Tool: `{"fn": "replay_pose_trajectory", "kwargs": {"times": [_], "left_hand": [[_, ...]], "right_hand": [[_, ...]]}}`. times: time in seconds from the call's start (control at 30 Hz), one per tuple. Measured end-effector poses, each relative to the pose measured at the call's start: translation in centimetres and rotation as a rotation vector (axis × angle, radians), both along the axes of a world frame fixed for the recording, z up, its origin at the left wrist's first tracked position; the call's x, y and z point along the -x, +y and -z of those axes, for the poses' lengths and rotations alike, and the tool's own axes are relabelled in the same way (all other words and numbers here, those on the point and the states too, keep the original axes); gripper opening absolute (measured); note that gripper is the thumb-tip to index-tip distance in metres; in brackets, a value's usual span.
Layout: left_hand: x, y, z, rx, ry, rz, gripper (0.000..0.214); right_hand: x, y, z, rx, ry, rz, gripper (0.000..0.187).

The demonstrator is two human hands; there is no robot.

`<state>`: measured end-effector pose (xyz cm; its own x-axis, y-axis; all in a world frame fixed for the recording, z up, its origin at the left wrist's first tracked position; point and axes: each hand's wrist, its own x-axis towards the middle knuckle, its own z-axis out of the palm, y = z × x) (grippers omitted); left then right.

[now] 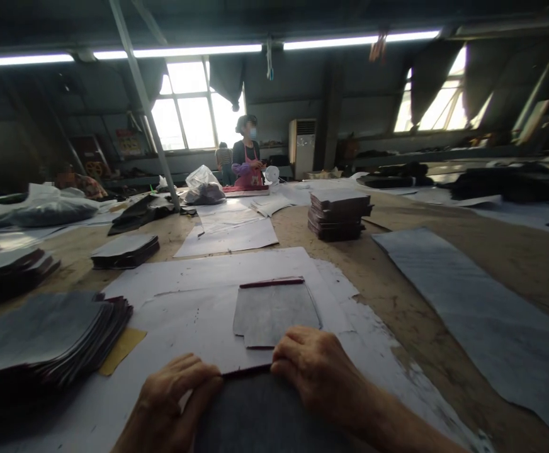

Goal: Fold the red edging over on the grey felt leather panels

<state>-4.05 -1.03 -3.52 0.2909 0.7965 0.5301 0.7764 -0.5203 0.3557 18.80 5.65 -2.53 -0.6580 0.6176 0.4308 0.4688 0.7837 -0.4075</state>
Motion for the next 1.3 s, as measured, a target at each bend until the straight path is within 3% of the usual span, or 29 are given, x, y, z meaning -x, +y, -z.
{"fn": "replay_pose_trajectory", "kwargs": {"times": [0.2,0.33,0.43,0.6,0.83,1.1,1.3], "left_hand": [[-1.4,2.8,-3.2,0.369,-0.165,-0.145,0.03],[-1.8,7.1,-4.9,0.576,-0.256,-0.095,0.036],[-1.6,11.2,-4.8,0.509,-0.219,-0.128,0.033],[-2.0,15.6,-2.4,0.301,-0.117,-0.295,0.02],[-2.1,16.3,0.7,0.133,-0.029,-0.379,0.021],[-1.9,16.3,0.5,0.153,0.015,-0.296,0.026],[-0.8,14.4,0.7,0.203,0.004,-0.264,0.026]], "right_hand": [[-3.3,1.5,-3.0,0.263,-0.025,0.143,0.014],[-3.6,4.8,-5.4,0.391,-0.1,0.205,0.021],[-2.8,8.4,-5.7,0.361,-0.133,0.265,0.023],[-0.7,12.5,-2.9,0.145,-0.166,0.418,0.013],[-0.3,13.6,-0.1,-0.049,-0.215,0.444,0.015],[-0.7,13.5,0.4,-0.118,-0.269,0.392,0.024],[-0.2,11.3,0.7,-0.109,-0.268,0.353,0.018]]}}
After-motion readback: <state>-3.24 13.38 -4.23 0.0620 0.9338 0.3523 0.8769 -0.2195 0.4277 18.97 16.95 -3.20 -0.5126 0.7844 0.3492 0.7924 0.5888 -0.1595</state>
